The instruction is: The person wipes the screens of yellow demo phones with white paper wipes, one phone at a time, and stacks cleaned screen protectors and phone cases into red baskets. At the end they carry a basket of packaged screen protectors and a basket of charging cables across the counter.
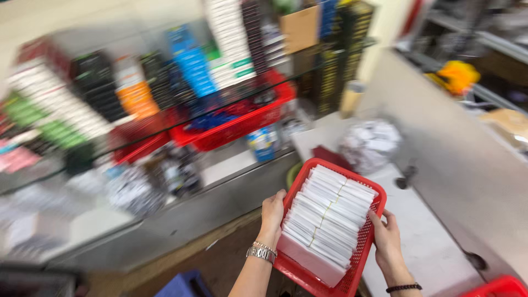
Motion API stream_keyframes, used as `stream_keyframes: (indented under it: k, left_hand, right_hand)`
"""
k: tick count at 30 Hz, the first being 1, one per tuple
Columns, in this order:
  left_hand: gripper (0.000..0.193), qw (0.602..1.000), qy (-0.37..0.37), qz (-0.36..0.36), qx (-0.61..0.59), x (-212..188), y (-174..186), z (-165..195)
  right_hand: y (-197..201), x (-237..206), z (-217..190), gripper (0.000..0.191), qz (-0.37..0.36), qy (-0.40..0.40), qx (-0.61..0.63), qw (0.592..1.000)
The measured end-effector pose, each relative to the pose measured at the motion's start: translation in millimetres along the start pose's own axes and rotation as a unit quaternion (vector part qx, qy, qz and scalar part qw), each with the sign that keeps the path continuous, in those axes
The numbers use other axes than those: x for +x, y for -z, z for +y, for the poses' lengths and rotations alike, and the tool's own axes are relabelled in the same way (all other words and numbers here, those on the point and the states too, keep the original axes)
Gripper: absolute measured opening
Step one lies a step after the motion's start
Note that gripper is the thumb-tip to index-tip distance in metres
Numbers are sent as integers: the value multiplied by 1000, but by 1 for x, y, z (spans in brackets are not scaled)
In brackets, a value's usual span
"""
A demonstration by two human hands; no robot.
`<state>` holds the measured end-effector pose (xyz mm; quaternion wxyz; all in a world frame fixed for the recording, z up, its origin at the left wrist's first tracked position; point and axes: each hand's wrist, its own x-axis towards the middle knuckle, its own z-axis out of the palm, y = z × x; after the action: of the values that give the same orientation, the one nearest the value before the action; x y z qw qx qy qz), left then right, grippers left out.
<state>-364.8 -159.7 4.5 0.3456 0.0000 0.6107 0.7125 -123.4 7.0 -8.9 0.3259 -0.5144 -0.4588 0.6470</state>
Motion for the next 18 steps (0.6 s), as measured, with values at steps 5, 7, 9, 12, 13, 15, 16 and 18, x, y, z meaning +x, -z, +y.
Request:
stream_keyframes:
  k: [5, 7, 9, 12, 13, 15, 16, 18]
  left_hand:
    - [40, 970, -10, 154, 185, -29, 115, 24]
    - [41, 944, -15, 197, 263, -38, 160, 35]
    - [42, 920, -25, 226, 319, -44, 205, 44]
    - [46, 870, 7, 276, 410, -47, 271, 52]
    - [45, 862, 2, 299, 408, -47, 294, 55]
    - [44, 846, -5, 342, 410, -49, 342, 60]
    - [45, 845, -2, 337, 415, -52, 369, 64]
    - [48, 847, -4, 335, 413, -49, 416, 80]
  right_hand:
    - [-90, -7, 22, 42, -139, -28, -44, 989]
    - [-132, -16, 30, 42, -196, -31, -48, 979]
    - [-182, -26, 36, 43, -258, -24, -23, 966]
    - [-261, -46, 49, 44, -326, -5, -87, 941]
    - [-290, -53, 54, 44, -343, -19, -104, 933]
    - [-347, -72, 67, 44, -371, -50, -136, 917]
    - [-373, -85, 76, 44, -383, -45, -142, 911]
    - [-429, -104, 86, 43, -416, -21, -159, 895]
